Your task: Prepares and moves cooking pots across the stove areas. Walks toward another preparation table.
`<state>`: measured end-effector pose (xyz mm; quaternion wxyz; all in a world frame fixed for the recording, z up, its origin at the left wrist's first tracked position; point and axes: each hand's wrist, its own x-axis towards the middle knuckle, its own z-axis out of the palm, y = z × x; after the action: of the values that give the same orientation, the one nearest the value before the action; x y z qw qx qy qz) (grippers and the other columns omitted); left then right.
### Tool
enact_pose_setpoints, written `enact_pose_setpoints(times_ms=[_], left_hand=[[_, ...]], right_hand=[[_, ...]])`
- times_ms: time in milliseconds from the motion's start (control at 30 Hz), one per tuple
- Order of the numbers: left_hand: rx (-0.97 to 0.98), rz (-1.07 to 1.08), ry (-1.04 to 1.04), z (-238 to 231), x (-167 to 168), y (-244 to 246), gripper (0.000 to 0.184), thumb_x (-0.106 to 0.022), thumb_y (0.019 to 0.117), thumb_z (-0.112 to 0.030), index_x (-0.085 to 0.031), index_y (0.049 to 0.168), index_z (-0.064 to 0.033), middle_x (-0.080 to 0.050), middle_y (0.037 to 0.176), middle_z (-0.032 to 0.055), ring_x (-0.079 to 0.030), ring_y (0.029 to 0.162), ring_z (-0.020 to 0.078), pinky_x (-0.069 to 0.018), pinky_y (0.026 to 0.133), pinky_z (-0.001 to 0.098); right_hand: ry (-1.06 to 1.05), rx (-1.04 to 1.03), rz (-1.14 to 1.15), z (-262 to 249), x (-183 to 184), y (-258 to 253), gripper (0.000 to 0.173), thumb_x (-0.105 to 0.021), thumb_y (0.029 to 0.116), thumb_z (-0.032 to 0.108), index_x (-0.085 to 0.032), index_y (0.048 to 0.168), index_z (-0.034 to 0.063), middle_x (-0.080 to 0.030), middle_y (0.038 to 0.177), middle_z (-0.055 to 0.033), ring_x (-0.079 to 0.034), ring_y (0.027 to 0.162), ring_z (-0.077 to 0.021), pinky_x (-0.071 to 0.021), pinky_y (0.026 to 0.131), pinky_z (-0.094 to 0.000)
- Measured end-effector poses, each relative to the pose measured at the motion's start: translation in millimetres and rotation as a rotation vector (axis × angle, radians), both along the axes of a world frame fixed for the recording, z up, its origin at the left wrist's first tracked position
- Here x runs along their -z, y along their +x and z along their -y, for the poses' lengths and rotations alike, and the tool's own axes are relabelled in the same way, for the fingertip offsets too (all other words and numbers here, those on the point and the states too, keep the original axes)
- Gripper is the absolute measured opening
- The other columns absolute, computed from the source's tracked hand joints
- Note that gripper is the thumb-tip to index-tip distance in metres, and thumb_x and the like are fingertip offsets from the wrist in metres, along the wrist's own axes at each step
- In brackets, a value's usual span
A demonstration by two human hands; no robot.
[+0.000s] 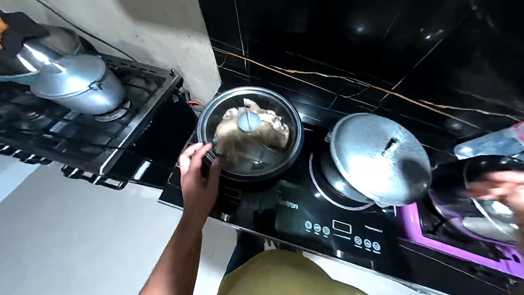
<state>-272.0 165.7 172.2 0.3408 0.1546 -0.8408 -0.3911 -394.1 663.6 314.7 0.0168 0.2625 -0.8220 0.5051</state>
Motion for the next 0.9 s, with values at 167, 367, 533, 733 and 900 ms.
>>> enact_pose_setpoints(times_ms=[167,367,533,733,900], left_hand=[[0.031,0.276,0.42,78,-2,-43,0.06,-0.058,0.1036,-0.029,-0.037,0.155,-0.0053,-0.043,0.155,0.0216,-0.05,0.137,0.0302,-0.0456,0.11,0.0509],[0.189,0.342,0.634,109,7,-72,0.036,-0.054,0.1066,-0.03,-0.061,0.129,-0.0035,-0.07,0.108,0.0123,-0.069,0.099,0.017,-0.0575,0.091,0.0415],[0.259,0.215,0.761,111,20,-78,0.037,-0.057,0.1037,-0.024,-0.056,0.132,-0.0004,-0.071,0.107,0.0121,-0.07,0.098,0.0158,-0.0584,0.091,0.0372],[0.266,0.242,0.832,111,14,-76,0.034,-0.056,0.1053,-0.028,-0.062,0.121,0.0012,-0.069,0.103,0.0112,-0.067,0.091,0.0141,-0.0563,0.082,0.0341],[0.303,0.193,0.873,110,14,-77,0.032,-0.053,0.1068,-0.025,-0.063,0.118,0.003,-0.069,0.101,0.0128,-0.068,0.09,0.0153,-0.0572,0.083,0.0349]], right_hand=[[0.181,0.01,-0.106,216,73,20,0.047,-0.058,0.1016,0.041,-0.068,0.128,0.0033,-0.061,0.138,-0.0155,-0.063,0.119,-0.0158,-0.0557,0.097,-0.0307],[0.265,0.366,-0.045,297,123,-46,0.059,-0.056,0.1011,0.041,-0.056,0.141,-0.0016,-0.057,0.14,-0.0241,-0.059,0.124,-0.0295,-0.0497,0.103,-0.0422],[0.164,0.516,0.121,311,127,-69,0.044,-0.054,0.1057,0.028,-0.058,0.139,-0.0007,-0.059,0.137,-0.0227,-0.057,0.126,-0.0263,-0.0451,0.108,-0.0417],[-0.148,0.532,0.401,329,131,-75,0.034,-0.044,0.1104,0.03,-0.064,0.12,0.0045,-0.066,0.096,0.0023,-0.063,0.082,0.0011,-0.0554,0.077,-0.0224],[-0.23,0.502,0.439,329,132,-74,0.032,-0.045,0.11,0.033,-0.064,0.12,0.0081,-0.066,0.098,0.0061,-0.064,0.085,0.0025,-0.0557,0.079,-0.0217]])
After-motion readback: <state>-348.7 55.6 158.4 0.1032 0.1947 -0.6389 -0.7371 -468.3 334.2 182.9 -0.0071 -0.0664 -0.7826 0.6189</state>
